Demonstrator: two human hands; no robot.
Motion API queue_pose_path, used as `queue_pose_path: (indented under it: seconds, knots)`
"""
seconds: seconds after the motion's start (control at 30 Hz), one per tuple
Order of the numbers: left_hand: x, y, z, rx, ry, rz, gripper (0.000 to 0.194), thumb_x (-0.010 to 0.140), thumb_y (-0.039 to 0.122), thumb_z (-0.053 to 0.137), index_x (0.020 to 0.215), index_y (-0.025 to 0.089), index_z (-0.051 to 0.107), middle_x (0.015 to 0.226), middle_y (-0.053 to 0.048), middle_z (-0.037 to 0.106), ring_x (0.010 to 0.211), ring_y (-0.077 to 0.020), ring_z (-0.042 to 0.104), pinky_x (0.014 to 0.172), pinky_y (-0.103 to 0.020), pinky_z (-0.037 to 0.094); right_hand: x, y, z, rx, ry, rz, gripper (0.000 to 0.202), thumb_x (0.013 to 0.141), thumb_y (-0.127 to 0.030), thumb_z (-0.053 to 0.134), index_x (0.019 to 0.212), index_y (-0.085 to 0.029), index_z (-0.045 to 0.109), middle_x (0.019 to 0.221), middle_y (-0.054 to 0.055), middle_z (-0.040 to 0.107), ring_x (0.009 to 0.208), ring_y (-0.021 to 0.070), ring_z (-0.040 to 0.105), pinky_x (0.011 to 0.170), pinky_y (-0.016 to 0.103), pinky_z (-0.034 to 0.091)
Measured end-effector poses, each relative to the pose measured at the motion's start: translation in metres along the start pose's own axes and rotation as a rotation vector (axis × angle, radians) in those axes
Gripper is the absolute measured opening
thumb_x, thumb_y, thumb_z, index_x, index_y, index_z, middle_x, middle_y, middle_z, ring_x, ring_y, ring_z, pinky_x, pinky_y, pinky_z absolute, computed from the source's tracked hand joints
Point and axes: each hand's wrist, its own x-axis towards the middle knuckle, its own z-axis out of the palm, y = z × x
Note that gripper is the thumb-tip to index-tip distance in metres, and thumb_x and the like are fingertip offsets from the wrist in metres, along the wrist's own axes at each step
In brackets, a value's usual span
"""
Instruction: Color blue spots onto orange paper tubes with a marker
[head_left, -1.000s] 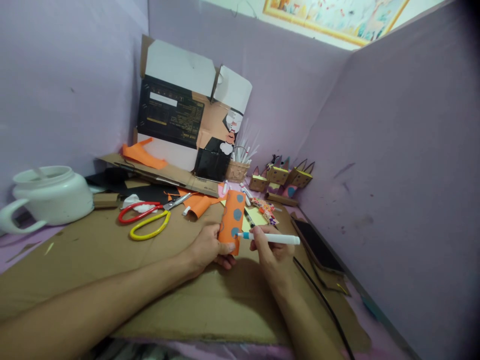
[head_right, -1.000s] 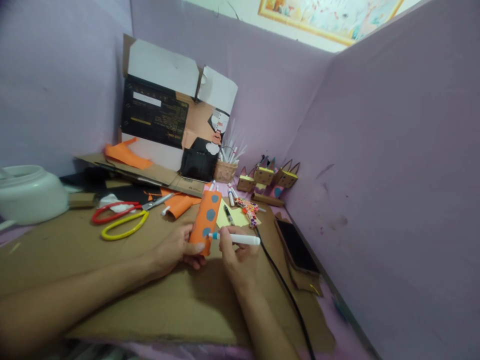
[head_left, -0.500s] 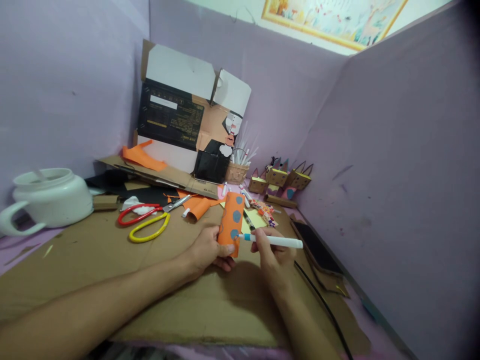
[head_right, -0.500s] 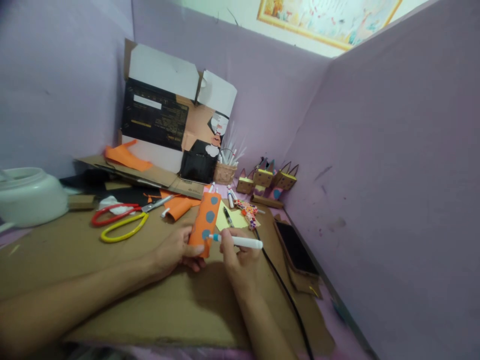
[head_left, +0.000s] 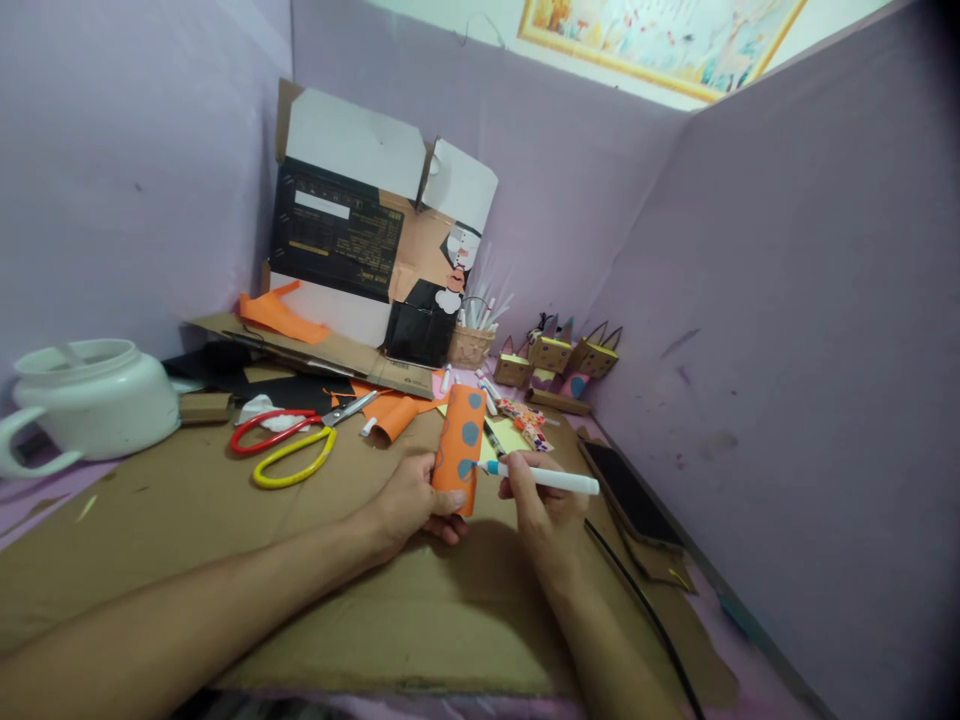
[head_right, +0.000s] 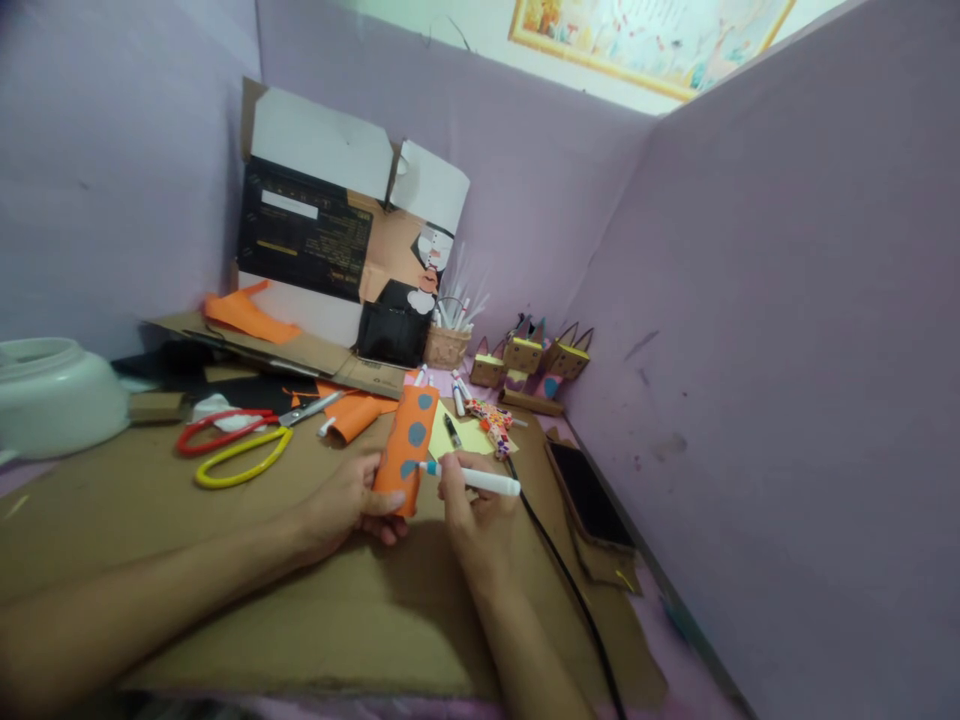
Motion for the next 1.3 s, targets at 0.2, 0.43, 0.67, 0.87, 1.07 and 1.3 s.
queue_pose_path:
  seconds: [0.2,0.43,0.67,0.87,1.07,1.3]
  knots:
    - [0.0013,-0.0006,-0.0003,-0.002,0.011,-0.01,0.044,0.053,0.027,0.078,0.085,0.014,0.05,0.06,0.0,0.062,0.049,-0.0139,0.062,0.044,-0.023,0.051,0.0003,-0.0022,-0.0006,0.005,-0.015,0.012,0.026,0.086,-0.035,0.056,0.07,-0.016,0.064,0.05,-0.002,0.057,0.045,0.0119,0.053,0.045,0.023,0.043]
    - [0.0025,-0.0003,0.0002,-0.008,0.006,-0.004,0.043,0.053,0.027,0.077,0.085,0.014,0.051,0.06,0.002,0.062,0.048,-0.0129,0.061,0.043,-0.022,0.05,-0.0008,-0.0033,-0.0004,0.011,-0.039,0.01,0.029,0.085,-0.036,0.056,0.065,-0.015,0.062,0.047,-0.002,0.053,0.042,0.0105,0.05,0.042,0.022,0.039]
    - [0.0017,0.0004,0.0003,0.007,0.008,-0.004,0.042,0.054,0.025,0.075,0.086,0.013,0.051,0.061,0.001,0.062,0.048,-0.0131,0.061,0.044,-0.022,0.051,-0.0012,-0.0069,0.0008,0.031,-0.061,0.009,0.029,0.084,-0.036,0.056,0.065,-0.015,0.062,0.046,-0.002,0.052,0.04,0.0102,0.048,0.039,0.021,0.038]
    - [0.0024,-0.0005,-0.0005,0.005,0.006,-0.007,0.039,0.055,0.024,0.073,0.085,0.013,0.051,0.061,0.001,0.062,0.048,-0.0131,0.061,0.043,-0.022,0.051,-0.0037,-0.0091,0.0014,0.049,-0.096,0.028,0.03,0.084,-0.037,0.056,0.064,-0.015,0.062,0.045,-0.002,0.052,0.039,0.0108,0.048,0.038,0.021,0.039]
    - [0.0022,0.001,0.0007,-0.011,0.023,-0.03,0.04,0.055,0.023,0.074,0.086,0.013,0.052,0.061,0.0,0.063,0.046,-0.0133,0.062,0.041,-0.021,0.05,-0.0011,-0.0035,-0.0018,0.046,-0.02,0.009,0.032,0.086,-0.038,0.055,0.065,-0.016,0.063,0.046,-0.002,0.055,0.042,0.0115,0.052,0.041,0.022,0.041]
    - [0.0034,-0.0003,0.0005,-0.018,0.015,-0.03,0.046,0.051,0.025,0.078,0.088,0.013,0.052,0.061,0.0,0.064,0.047,-0.0133,0.061,0.042,-0.022,0.051,0.0038,-0.0015,-0.0046,0.024,0.059,-0.014,0.029,0.086,-0.036,0.057,0.066,-0.016,0.063,0.048,-0.002,0.056,0.044,0.0114,0.053,0.044,0.022,0.042]
